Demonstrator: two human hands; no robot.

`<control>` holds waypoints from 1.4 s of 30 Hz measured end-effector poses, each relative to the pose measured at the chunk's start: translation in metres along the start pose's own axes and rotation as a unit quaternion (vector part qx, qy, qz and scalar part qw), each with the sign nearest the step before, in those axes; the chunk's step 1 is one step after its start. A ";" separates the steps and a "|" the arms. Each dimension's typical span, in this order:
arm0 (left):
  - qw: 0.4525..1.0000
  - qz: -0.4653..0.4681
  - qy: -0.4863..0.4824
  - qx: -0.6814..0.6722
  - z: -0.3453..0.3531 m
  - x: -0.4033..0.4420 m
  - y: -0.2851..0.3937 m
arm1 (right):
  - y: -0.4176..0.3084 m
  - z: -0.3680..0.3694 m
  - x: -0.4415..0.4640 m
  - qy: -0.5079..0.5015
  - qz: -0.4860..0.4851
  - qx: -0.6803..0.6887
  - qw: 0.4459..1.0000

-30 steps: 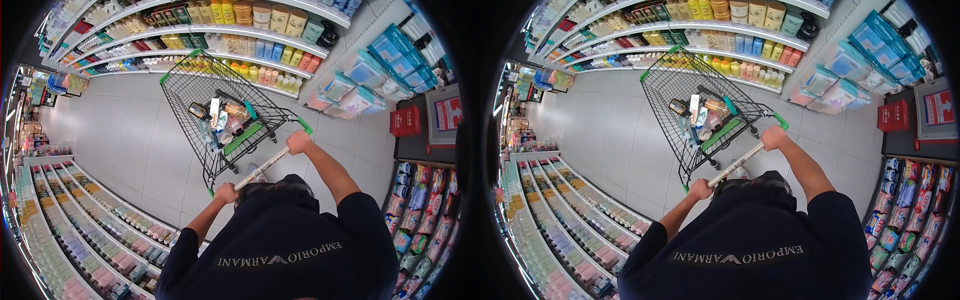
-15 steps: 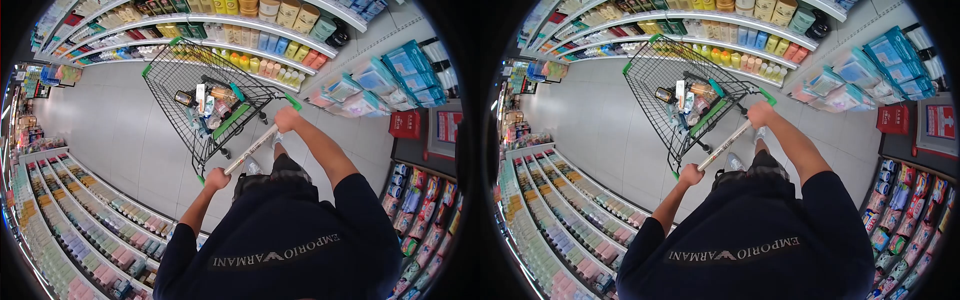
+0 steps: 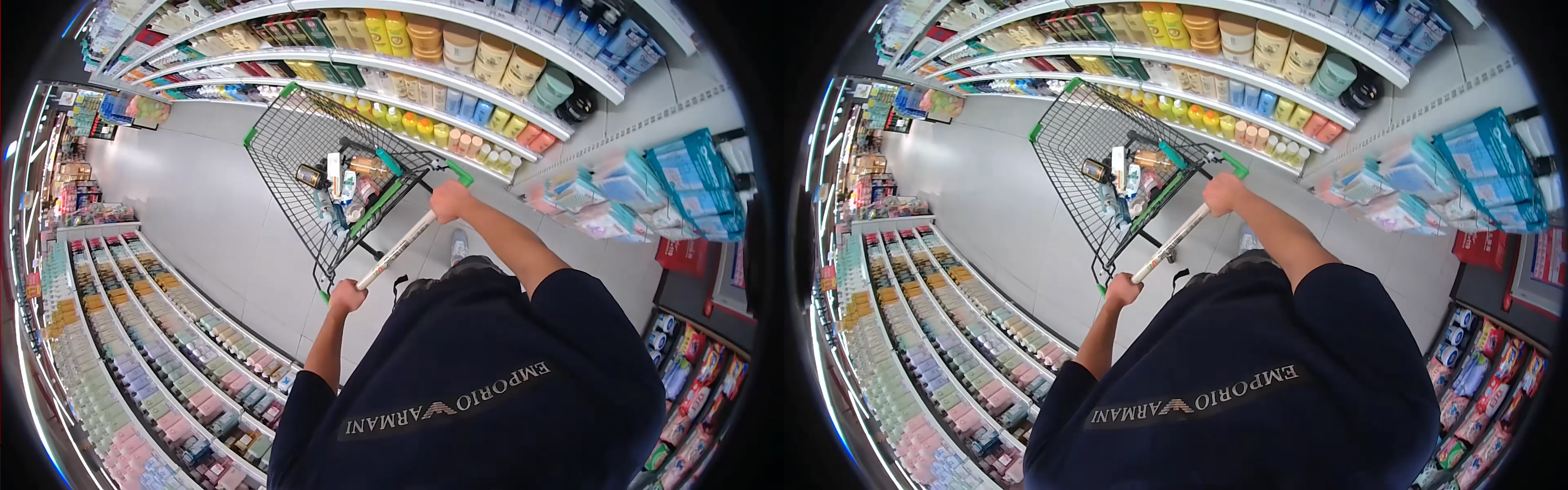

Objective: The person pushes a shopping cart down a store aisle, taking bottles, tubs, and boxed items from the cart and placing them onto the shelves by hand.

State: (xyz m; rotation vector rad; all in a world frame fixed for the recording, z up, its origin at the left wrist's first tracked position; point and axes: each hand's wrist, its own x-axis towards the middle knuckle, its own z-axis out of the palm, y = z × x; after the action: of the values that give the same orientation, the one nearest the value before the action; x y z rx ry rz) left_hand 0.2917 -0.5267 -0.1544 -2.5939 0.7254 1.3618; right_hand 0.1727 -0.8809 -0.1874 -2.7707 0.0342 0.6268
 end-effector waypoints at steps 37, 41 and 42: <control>0.991 -0.066 0.044 -0.105 -0.060 0.062 0.004 | 0.059 -0.053 0.154 0.014 -0.124 -0.055 0.991; 0.991 -0.088 0.028 -0.097 -0.081 0.072 -0.013 | 0.050 -0.073 0.185 0.003 -0.133 -0.061 0.989; 0.991 -0.088 0.026 -0.100 -0.084 0.085 -0.017 | 0.055 -0.070 0.196 -0.001 -0.127 -0.063 0.990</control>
State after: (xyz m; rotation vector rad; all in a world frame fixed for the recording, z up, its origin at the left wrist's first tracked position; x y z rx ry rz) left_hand 0.4028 -0.5696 -0.1753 -2.7766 0.3692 1.3836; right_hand 0.3740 -0.9457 -0.2257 -2.8287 -0.3639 0.5827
